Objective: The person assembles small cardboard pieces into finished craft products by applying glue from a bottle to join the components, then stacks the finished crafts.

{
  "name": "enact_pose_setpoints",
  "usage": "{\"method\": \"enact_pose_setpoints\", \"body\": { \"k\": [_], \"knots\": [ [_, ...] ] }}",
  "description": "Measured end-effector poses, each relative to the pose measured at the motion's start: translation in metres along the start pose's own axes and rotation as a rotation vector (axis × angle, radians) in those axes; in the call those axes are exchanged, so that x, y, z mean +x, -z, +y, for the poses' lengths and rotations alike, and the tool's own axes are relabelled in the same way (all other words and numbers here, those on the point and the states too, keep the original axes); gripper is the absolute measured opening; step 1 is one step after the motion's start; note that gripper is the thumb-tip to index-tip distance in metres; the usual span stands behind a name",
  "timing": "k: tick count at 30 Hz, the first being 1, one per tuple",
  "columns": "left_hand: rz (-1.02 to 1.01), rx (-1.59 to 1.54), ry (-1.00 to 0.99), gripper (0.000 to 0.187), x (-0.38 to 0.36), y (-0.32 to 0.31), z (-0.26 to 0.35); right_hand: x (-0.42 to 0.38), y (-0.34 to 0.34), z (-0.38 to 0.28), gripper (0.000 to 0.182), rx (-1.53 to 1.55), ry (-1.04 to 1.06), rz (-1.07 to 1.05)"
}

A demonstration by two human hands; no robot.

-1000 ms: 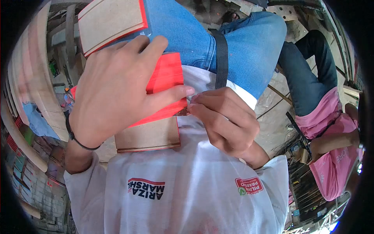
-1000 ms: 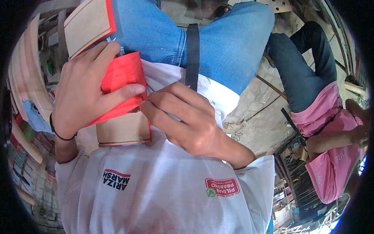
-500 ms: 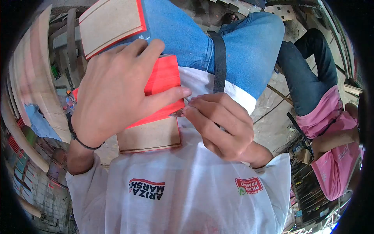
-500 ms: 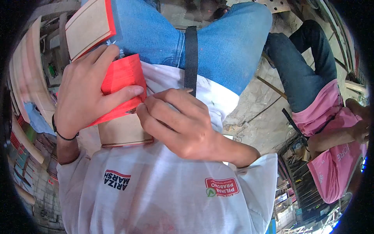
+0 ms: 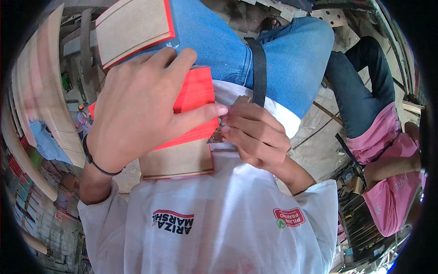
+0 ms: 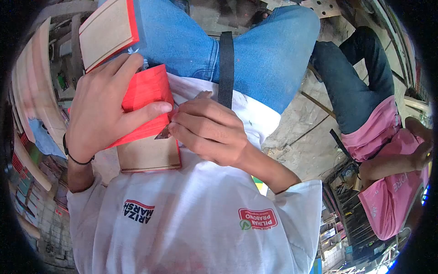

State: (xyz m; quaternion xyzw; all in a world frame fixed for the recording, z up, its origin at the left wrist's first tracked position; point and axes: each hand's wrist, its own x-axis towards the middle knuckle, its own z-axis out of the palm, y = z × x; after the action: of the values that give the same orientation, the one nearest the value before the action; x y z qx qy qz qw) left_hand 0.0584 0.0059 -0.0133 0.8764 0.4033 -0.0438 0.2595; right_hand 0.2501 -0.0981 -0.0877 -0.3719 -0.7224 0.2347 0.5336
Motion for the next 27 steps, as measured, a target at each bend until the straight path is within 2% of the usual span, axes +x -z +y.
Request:
{"method": "enact_pose_setpoints", "body": {
  "k": [2, 5, 8, 10, 16, 23, 26, 27],
  "knots": [
    [0.009, -0.013, -0.001, 0.061, 0.0, 0.0, 0.0, 0.0, 0.001, 0.001, 0.033, -0.008, 0.048, 0.029],
    [0.011, -0.026, 0.0, 0.061, 0.001, 0.001, 0.001, 0.009, 0.009, -0.008, 0.03, 0.054, -0.049, -0.05],
    [-0.009, -0.021, 0.007, 0.062, 0.003, 0.002, 0.004, 0.019, 0.016, -0.015, 0.031, -0.032, -0.125, -0.106],
    [-0.021, -0.013, 0.013, 0.062, 0.004, 0.002, 0.004, 0.024, 0.024, -0.012, 0.034, 0.1, -0.19, -0.193],
    [0.003, -0.019, -0.022, 0.061, -0.002, 0.0, -0.002, 0.028, 0.021, 0.006, 0.033, 0.326, -0.156, -0.263],
    [-0.037, -0.062, -0.029, 0.059, 0.007, 0.006, -0.007, 0.021, 0.019, 0.016, 0.034, 0.301, -0.063, -0.246],
    [-0.061, -0.146, -0.008, 0.058, 0.009, 0.014, -0.017, 0.009, 0.01, 0.008, 0.029, 0.363, -0.121, -0.443],
    [-0.08, -0.192, 0.029, 0.056, 0.01, 0.015, -0.02, 0.005, 0.008, 0.004, 0.029, 0.361, -0.116, -0.443]
  ]
}}
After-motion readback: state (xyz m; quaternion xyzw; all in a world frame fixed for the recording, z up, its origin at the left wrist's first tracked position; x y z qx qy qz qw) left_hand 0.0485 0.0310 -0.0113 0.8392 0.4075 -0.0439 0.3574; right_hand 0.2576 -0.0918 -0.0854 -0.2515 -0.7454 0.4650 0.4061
